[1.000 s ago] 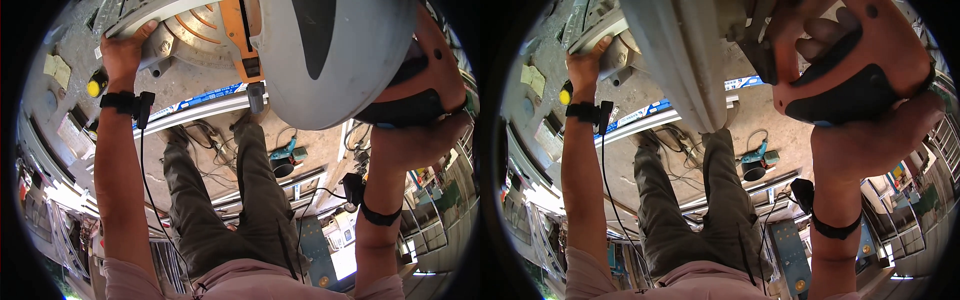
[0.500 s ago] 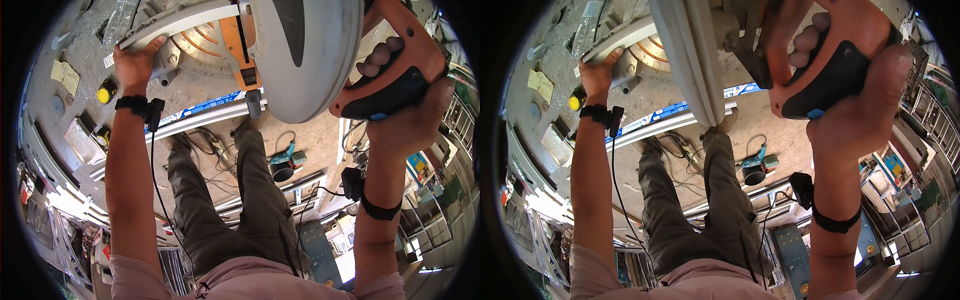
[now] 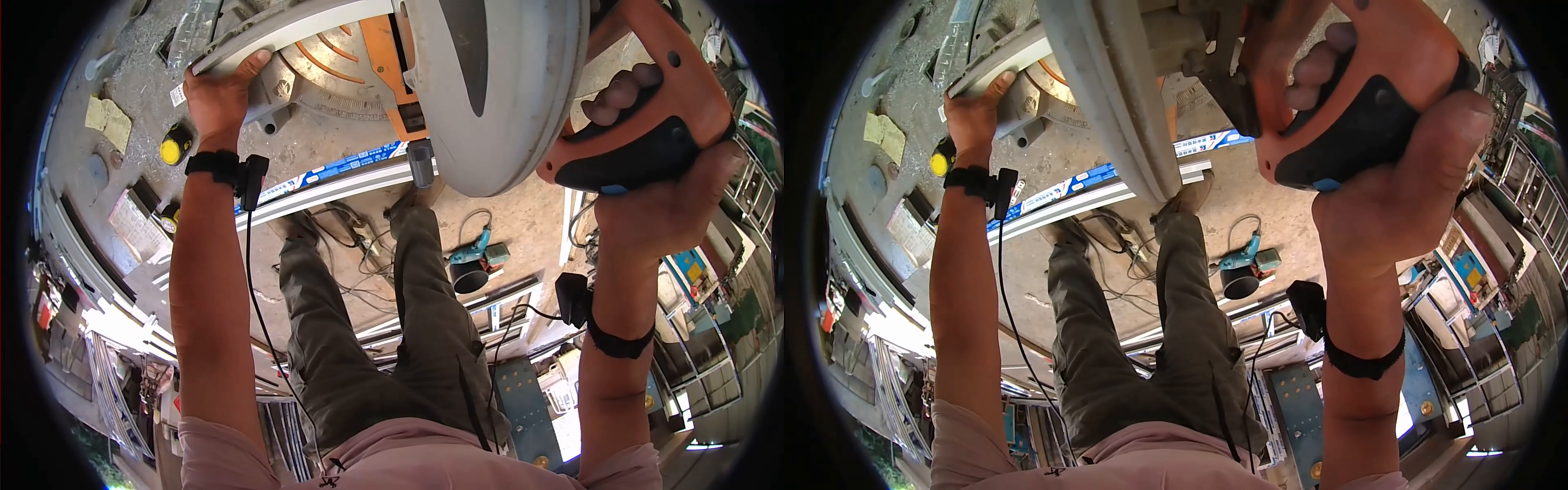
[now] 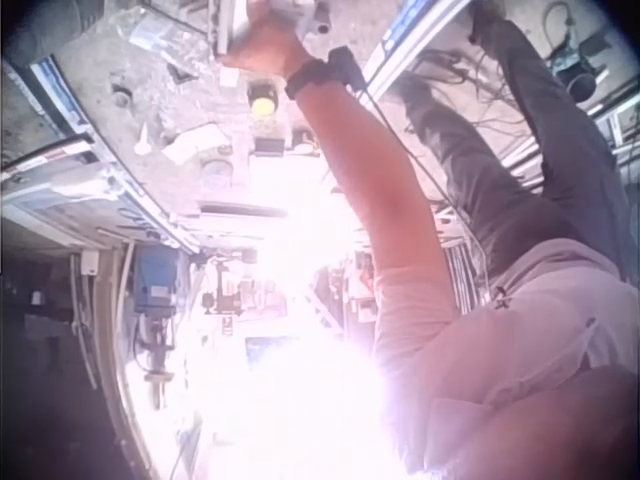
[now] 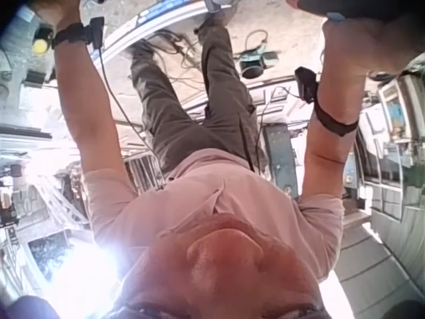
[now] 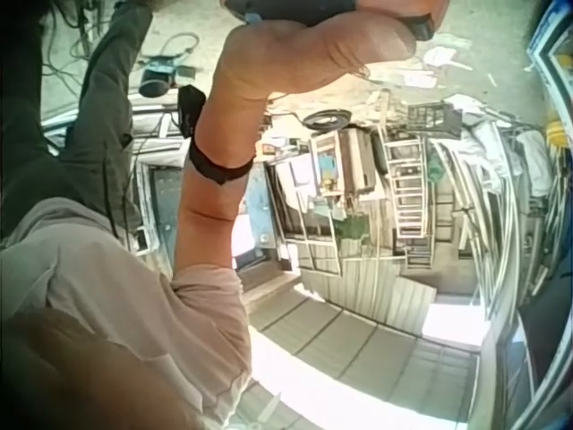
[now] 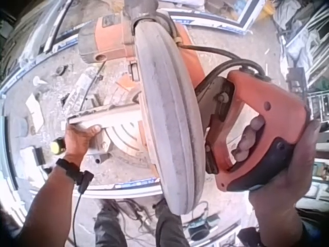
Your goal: Assembling aluminum window frames by cutting extrusions with a miter saw and joining them on the floor.
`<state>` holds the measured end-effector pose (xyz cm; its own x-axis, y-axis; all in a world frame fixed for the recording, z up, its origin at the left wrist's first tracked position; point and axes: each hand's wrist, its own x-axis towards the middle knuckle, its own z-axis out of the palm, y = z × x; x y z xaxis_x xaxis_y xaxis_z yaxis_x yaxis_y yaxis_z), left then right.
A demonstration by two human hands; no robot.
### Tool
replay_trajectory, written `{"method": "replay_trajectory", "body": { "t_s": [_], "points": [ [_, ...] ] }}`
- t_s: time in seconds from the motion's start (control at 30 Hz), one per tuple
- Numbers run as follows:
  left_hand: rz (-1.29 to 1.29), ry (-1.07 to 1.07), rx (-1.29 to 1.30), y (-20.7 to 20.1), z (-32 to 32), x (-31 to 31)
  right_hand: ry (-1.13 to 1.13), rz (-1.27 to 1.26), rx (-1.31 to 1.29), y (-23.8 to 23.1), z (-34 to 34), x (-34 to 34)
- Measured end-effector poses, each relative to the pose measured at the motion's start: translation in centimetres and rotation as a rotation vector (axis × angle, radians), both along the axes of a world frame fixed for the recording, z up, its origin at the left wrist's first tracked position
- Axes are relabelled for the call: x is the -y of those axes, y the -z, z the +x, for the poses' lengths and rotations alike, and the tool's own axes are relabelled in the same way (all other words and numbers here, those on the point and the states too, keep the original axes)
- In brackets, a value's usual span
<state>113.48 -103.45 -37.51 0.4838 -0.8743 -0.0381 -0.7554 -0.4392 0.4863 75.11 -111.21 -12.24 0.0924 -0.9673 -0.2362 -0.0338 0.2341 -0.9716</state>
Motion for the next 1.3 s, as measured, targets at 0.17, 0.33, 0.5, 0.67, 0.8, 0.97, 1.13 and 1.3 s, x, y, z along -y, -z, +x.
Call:
{"method": "replay_trajectory", "body": {
  "t_s": [0.17,0.33,0.5,0.67,0.8,0.97,1.13,1.3],
  "points": [
    [-0.003,-0.023,-0.086,-0.4,0.0,0.1,-0.007,-0.009,-0.023,0.4,-0.2,-0.3],
    [-0.006,-0.032,-0.051,-0.4,-0.2,0.0,-0.017,-0.001,0.035,0.7,-0.5,-0.3],
    [-0.019,-0.065,-0.144,-1.0,-0.5,0.1,0.000,-0.007,0.012,0.8,-0.2,-0.6],
    [-0.084,-0.095,-0.141,-1.4,-0.9,0.3,-0.041,-0.006,0.049,1.0,-0.4,-0.6],
    [-0.030,-0.053,-0.037,-0.9,-0.3,0.1,-0.009,0.001,0.055,1.1,-0.2,-0.7],
    [-0.050,-0.074,-0.162,-1.5,-0.9,0.2,-0.009,0.035,0.063,1.2,-0.5,-1.0],
    [-0.058,-0.089,-0.141,-1.1,-0.7,0.1,0.004,0.025,-0.006,1.3,-0.4,-1.2],
    [-0.056,-0.086,-0.095,-0.6,-0.5,0.0,-0.014,0.025,0.019,1.9,-0.8,-1.6]
  ]
}}
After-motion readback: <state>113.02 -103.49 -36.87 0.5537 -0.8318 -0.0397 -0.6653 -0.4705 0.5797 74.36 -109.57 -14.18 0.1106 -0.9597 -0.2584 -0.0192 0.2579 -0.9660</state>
